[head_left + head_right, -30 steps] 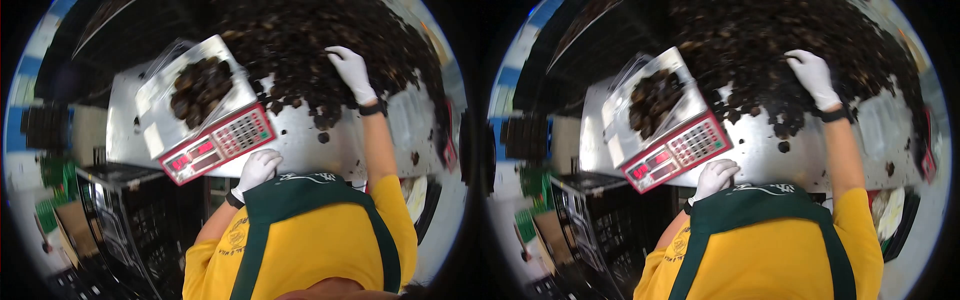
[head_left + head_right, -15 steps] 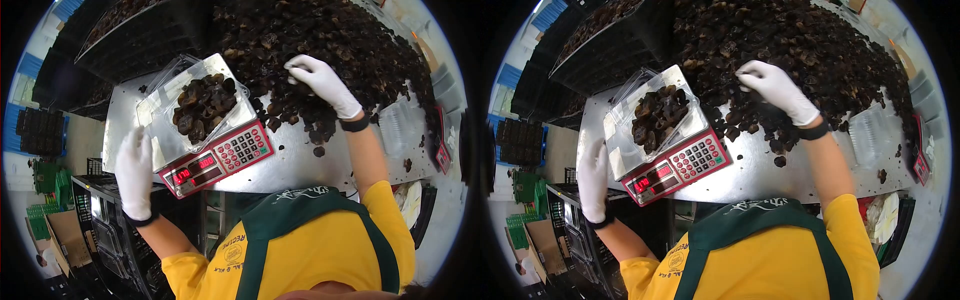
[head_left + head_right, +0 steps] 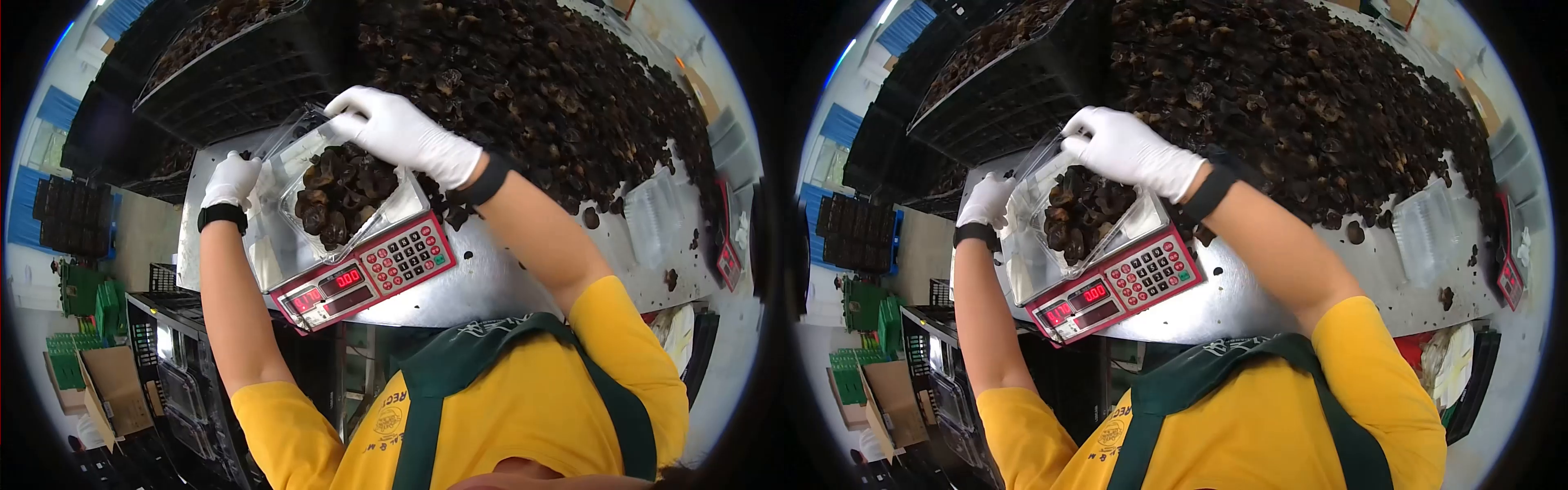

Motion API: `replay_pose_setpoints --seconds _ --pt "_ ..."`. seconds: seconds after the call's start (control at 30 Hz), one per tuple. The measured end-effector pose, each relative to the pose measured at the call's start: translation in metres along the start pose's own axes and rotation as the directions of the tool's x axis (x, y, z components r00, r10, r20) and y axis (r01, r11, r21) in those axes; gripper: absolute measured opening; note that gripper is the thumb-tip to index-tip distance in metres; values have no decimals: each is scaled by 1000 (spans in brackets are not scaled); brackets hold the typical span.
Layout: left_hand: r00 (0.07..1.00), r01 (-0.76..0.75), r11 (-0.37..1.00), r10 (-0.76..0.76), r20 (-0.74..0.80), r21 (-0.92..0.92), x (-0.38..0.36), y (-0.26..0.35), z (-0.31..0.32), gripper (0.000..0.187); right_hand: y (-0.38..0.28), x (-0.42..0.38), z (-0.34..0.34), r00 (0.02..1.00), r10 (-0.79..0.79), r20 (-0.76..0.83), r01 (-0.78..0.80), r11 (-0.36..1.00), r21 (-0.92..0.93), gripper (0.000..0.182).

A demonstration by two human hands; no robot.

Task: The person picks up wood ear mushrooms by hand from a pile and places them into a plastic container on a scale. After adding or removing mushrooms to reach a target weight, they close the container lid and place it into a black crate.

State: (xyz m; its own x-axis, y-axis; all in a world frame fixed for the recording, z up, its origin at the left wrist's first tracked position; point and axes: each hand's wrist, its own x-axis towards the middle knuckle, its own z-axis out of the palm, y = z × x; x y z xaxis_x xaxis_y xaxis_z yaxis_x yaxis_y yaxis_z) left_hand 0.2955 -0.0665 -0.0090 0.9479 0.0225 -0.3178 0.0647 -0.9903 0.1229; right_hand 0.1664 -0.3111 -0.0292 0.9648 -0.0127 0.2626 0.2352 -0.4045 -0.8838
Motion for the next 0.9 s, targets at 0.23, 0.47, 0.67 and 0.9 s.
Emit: replay_pose_setpoints --seconds 0.23,0.47,0.67,0.9 --pt "997 -80 978 75 -34 -192 31 -9 11 44 16 -8 -47 984 95 153 -157 868 471 39" --pt "955 -258 939 211 -209 -227 57 -39 35 53 23 -24 -54 982 125 144 -188 770 609 26" --pt "929 -299 781 106 -355 -548 75 -55 41 62 32 -33 -52 990 81 -115 -45 959 280 16" --pt "851 -505 572 201 -485 -647 -23 -35 4 33 109 -62 -116 990 99 -96 -137 640 -756 16"
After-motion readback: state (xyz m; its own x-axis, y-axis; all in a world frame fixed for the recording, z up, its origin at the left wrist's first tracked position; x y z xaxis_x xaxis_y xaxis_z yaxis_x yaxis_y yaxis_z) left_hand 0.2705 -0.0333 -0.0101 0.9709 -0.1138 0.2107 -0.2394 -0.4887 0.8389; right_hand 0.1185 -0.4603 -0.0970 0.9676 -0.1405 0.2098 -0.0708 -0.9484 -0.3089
